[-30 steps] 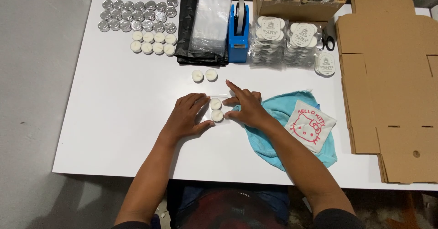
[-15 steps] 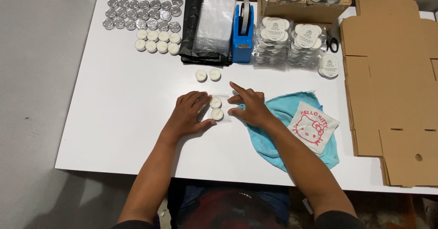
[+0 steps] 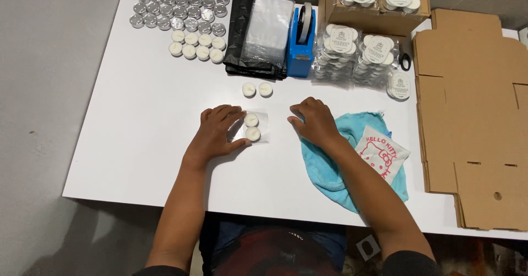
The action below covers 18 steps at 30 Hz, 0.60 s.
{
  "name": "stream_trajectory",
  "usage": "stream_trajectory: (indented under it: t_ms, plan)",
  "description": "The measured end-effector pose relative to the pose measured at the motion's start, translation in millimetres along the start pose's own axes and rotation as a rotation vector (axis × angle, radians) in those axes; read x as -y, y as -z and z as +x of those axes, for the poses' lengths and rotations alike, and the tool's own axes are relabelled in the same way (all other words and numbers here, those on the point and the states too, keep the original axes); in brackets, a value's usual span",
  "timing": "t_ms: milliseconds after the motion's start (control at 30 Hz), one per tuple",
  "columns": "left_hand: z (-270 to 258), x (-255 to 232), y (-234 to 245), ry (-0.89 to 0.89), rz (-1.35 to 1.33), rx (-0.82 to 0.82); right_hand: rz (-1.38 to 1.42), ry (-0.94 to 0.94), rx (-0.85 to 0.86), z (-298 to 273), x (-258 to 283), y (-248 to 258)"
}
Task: Cleaning small tealight candles with a cloth and packing them into small plastic bags.
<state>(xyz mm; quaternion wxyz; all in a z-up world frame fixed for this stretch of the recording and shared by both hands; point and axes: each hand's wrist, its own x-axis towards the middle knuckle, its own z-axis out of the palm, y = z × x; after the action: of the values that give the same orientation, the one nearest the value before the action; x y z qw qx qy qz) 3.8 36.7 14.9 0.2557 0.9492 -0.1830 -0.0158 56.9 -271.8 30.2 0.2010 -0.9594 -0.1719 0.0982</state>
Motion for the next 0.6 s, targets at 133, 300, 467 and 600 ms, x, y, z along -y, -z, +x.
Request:
stream_trajectory:
  t_ms: [133,300,467,600]
  plan:
    - [-0.7,-0.8,5.1,0.013,-0.033,0.009,-0.037,-0.006,0.038,16.2,8.6,7.4]
    - [-0.9,-2.4,9.3,0.036,-0.061,0.045,-0.036,0.019,0.048,41.3,30.1,8.8]
    - [-1.9,-1.4,8.4,0.054,-0.063,0.056,-0.005,0.045,0.033,56.9,53.9,10.0]
    - [-1.1,2.4,6.0,0.044,-0.065,0.063,0.003,0.075,0.026,65.3,56.9,5.4]
